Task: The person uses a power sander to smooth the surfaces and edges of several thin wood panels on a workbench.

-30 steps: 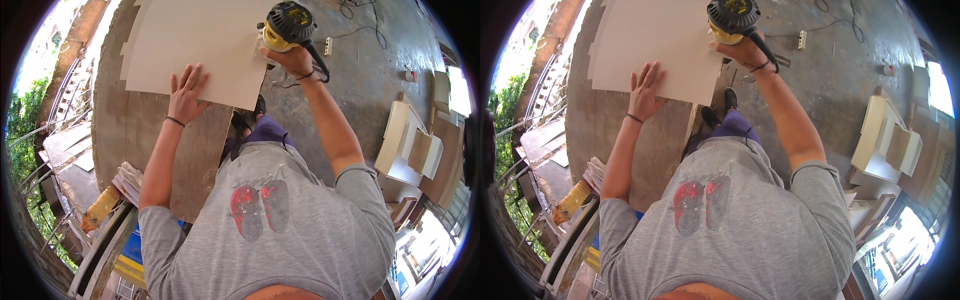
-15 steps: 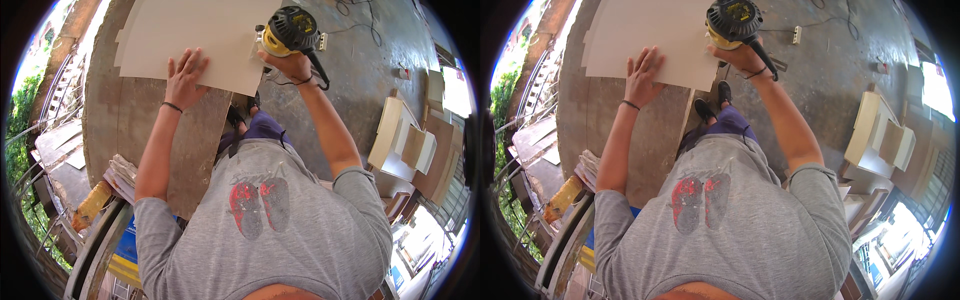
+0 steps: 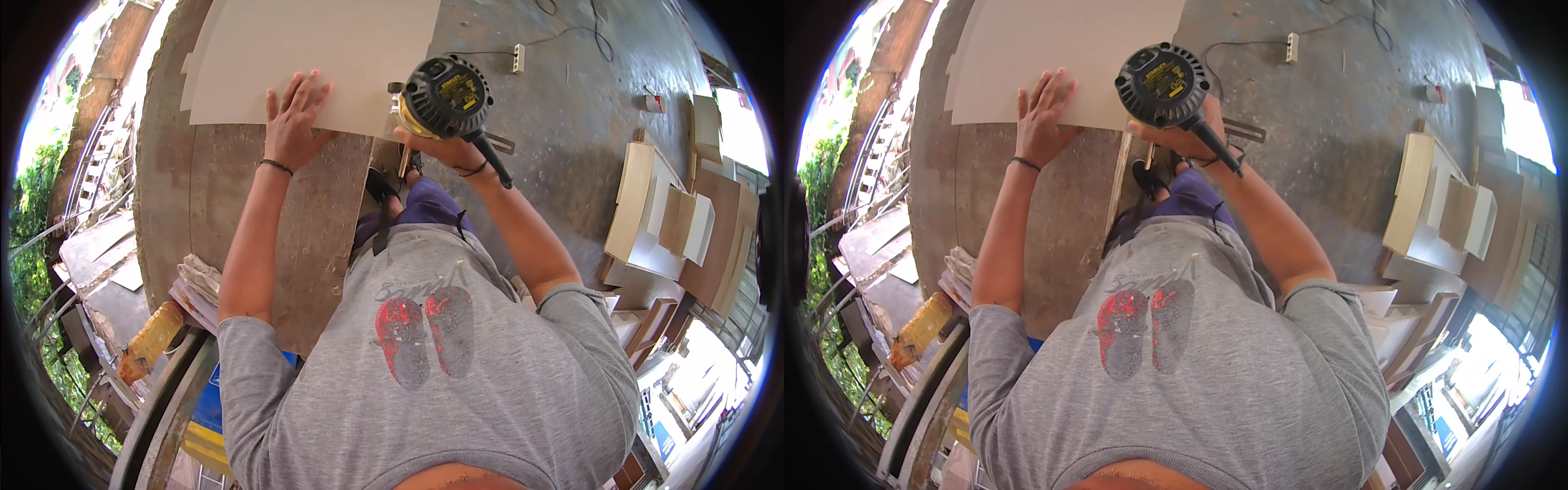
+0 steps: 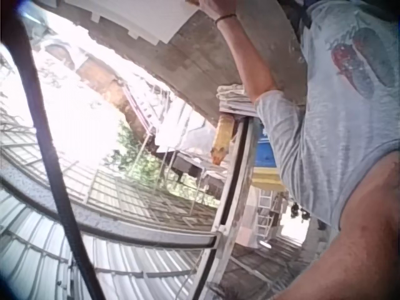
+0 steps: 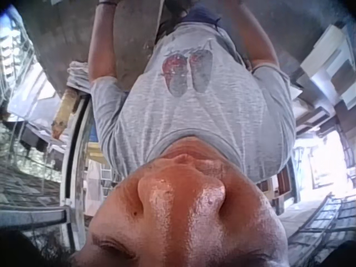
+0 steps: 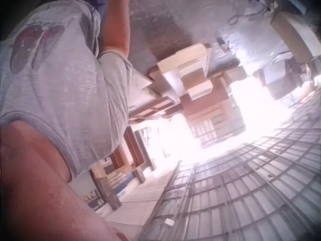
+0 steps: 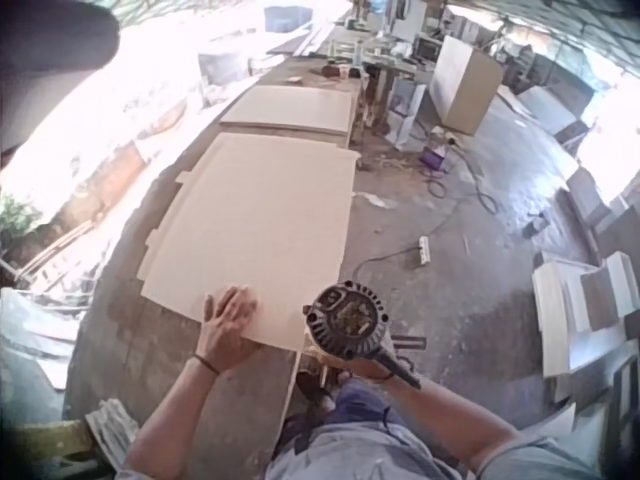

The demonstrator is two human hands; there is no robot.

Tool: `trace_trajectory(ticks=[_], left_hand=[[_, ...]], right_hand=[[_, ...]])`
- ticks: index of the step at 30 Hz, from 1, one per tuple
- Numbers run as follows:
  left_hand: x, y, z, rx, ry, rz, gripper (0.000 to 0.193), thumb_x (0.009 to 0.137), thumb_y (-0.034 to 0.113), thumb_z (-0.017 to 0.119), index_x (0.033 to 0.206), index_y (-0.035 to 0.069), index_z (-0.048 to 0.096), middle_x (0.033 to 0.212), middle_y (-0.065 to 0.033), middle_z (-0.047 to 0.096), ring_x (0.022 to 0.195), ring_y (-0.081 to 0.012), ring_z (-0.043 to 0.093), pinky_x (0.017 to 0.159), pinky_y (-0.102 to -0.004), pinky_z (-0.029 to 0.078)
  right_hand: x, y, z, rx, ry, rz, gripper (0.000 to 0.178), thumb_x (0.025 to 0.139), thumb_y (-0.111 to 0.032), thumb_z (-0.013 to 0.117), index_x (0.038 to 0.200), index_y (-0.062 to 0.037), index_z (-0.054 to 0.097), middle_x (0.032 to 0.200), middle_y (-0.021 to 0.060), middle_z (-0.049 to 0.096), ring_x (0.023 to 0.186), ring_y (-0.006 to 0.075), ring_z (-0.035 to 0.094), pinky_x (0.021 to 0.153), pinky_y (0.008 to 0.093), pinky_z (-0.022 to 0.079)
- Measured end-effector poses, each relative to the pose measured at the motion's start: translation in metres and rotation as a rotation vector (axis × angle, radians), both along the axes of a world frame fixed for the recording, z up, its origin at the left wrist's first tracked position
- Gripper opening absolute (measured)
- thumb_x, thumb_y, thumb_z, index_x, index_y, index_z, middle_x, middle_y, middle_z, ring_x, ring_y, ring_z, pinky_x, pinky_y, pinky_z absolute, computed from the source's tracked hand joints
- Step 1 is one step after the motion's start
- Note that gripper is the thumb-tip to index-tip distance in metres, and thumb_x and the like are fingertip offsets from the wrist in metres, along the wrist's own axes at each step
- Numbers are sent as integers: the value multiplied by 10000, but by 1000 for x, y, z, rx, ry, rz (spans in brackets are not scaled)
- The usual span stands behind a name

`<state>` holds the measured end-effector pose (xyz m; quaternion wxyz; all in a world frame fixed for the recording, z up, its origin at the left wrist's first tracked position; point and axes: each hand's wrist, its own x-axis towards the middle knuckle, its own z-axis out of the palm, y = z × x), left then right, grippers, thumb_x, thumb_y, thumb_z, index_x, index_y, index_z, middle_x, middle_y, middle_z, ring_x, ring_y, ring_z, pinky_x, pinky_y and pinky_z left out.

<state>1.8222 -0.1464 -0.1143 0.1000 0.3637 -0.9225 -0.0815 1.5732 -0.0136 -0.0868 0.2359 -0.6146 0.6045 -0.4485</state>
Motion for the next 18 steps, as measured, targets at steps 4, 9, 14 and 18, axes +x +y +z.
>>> trace_trajectory(ticks=[4, 9, 14, 18], left_hand=[[1, -2, -4, -23, 15, -9, 754, 771, 475, 713, 1440, 228, 466, 1569, -16, 301, 1466, -234, 224, 1162, -577, 129], [1, -4, -4, 3, 13, -15, 770, 780, 477, 700, 1458, 223, 439, 1583, -22, 270, 1475, -248, 197, 1165, -584, 109], [0, -7, 15, 102, -93, -32, 810, 749, 498, 704, 1454, 197, 441, 1591, -59, 238, 1484, -274, 154, 1161, -612, 103], [-21, -9, 20, 340, -62, 18, 854, 741, 509, 697, 1467, 161, 410, 1598, -103, 205, 1490, -296, 128, 1135, -661, 83]], right_hand=[[9, 13, -7, -72, 158, 24, 386, 652, -306, 863, 957, -111, 729, 872, 40, 728, 775, 177, 698, 710, 290, 559], [15, 33, -2, 56, 234, 33, 518, 607, -312, 886, 1027, -77, 693, 926, 75, 715, 827, 216, 699, 764, 305, 549], [23, 59, -6, 36, -20, -7, 700, 617, -248, 848, 1206, 1, 563, 1101, 141, 668, 961, 266, 679, 864, 338, 522], [11, 80, -19, 44, -439, -150, 500, 783, -144, 744, 1230, 1, 576, 1138, 114, 668, 992, 222, 677, 873, 303, 536]])
